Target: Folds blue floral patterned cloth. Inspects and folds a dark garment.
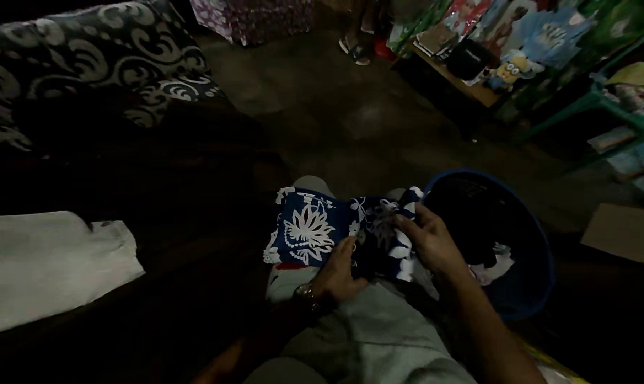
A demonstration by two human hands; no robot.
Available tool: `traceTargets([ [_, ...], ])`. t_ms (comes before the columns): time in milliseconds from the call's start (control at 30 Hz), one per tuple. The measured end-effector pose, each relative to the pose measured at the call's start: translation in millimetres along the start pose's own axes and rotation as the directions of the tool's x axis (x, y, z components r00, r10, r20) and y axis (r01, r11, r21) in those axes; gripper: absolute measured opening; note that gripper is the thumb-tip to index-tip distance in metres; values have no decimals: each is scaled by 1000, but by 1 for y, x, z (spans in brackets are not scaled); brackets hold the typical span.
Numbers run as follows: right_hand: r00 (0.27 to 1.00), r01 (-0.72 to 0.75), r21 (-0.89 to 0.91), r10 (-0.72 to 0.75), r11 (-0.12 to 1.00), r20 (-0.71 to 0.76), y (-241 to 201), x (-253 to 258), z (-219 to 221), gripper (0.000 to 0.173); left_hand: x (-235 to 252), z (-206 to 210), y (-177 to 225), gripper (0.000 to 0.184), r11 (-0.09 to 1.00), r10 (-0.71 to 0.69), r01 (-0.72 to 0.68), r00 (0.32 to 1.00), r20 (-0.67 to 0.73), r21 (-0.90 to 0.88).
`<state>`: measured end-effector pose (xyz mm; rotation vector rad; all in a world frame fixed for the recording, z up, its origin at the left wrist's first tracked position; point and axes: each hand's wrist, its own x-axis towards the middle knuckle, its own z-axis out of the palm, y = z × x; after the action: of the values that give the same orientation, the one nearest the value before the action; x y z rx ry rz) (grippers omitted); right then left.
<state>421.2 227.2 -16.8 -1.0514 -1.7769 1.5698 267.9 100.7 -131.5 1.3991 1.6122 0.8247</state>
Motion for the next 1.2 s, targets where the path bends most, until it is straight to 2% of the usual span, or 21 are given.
traceTargets([
  [67, 992, 4, -38, 1, 999, 123, -14, 17, 32, 19, -7, -4, 2, 103, 994, -88, 88, 996, 0, -72],
  [167, 962, 56, -98, -27, 994, 273, -21, 45, 84, 21, -16, -27, 30, 73, 921, -390, 381, 905, 172, 79],
  [200, 950, 89, -115, -50, 989, 308, -19, 54, 102, 23, -18, -32, 32, 67, 899, -436, 435, 884, 168, 42],
  [267, 928, 117, -181, -42, 977, 371, -17, 68, 138, 26, -29, -34, 24, 40, 875, -427, 417, 904, 10, -245],
  [300, 918, 116, -208, -24, 971, 397, -14, 73, 154, 28, -33, -33, 19, 27, 822, -446, 386, 893, -52, -418],
  [367, 884, 118, -222, -1, 968, 467, 2, 82, 183, 29, -39, -35, 12, 20, 649, -531, 376, 847, -39, -661],
  [400, 851, 140, -205, -12, 969, 526, 15, 86, 193, 29, -42, -37, 9, 22, 583, -552, 388, 834, 2, -714],
  [433, 793, 164, -174, -25, 971, 609, 29, 89, 199, 30, -46, -40, 7, 25, 581, -549, 424, 834, 50, -695],
  [467, 711, 174, -144, -23, 974, 703, 39, 92, 200, 34, -52, -44, 4, 28, 647, -507, 443, 858, 84, -621],
  [500, 638, 181, -114, -28, 977, 769, 45, 93, 198, 37, -58, -47, -1, 29, 752, -429, 423, 896, 112, -506],
  [533, 602, 191, -87, -47, 978, 797, 45, 93, 192, 39, -62, -53, -4, 31, 852, -341, 367, 930, 136, -375],
  [567, 614, 203, -62, -78, 977, 785, 41, 92, 183, 39, -66, -60, -4, 32, 917, -273, 304, 950, 149, -258],
  [633, 745, 230, -11, -169, 973, 645, 34, 85, 162, 36, -69, -71, 5, 30, 973, -216, 222, 973, 79, -70],
  [700, 896, 263, -25, -235, 964, 376, 38, 82, 146, 36, -61, -79, 17, 29, 981, -168, 181, 971, -170, 64],
  [733, 930, 298, -73, -273, 952, 245, 46, 82, 140, 35, -51, -81, 17, 28, 981, -85, 136, 942, -324, 137],
  [800, 913, 409, -222, -395, 885, 105, 70, 81, 133, 32, -22, -87, 2, 31, 958, 80, 60, 884, -460, 281],
  [900, 864, 501, -372, -476, 782, 162, 107, 70, 139, 38, 20, -86, -41, 39, 920, 204, -19, 876, -436, 392],
  [1000, 824, 563, -499, -491, 659, 282, 128, 69, 148, 51, 36, -90, -61, 54, 898, 76, 101, 922, -379, 428],
  [1067, 860, 509, -581, -409, 635, 306, 134, 80, 147, 62, 41, -104, -68, 63, 909, -54, 199, 928, -369, 367],
  [1133, 913, 408, -619, -293, 671, 284, 135, 92, 142, 65, 47, -120, -86, 64, 935, -158, 260, 914, -374, 242],
  [1200, 963, 262, -594, -164, 760, 215, 133, 102, 136, 64, 48, -131, -101, 59, 954, -217, 278, 902, -374, 115],
])
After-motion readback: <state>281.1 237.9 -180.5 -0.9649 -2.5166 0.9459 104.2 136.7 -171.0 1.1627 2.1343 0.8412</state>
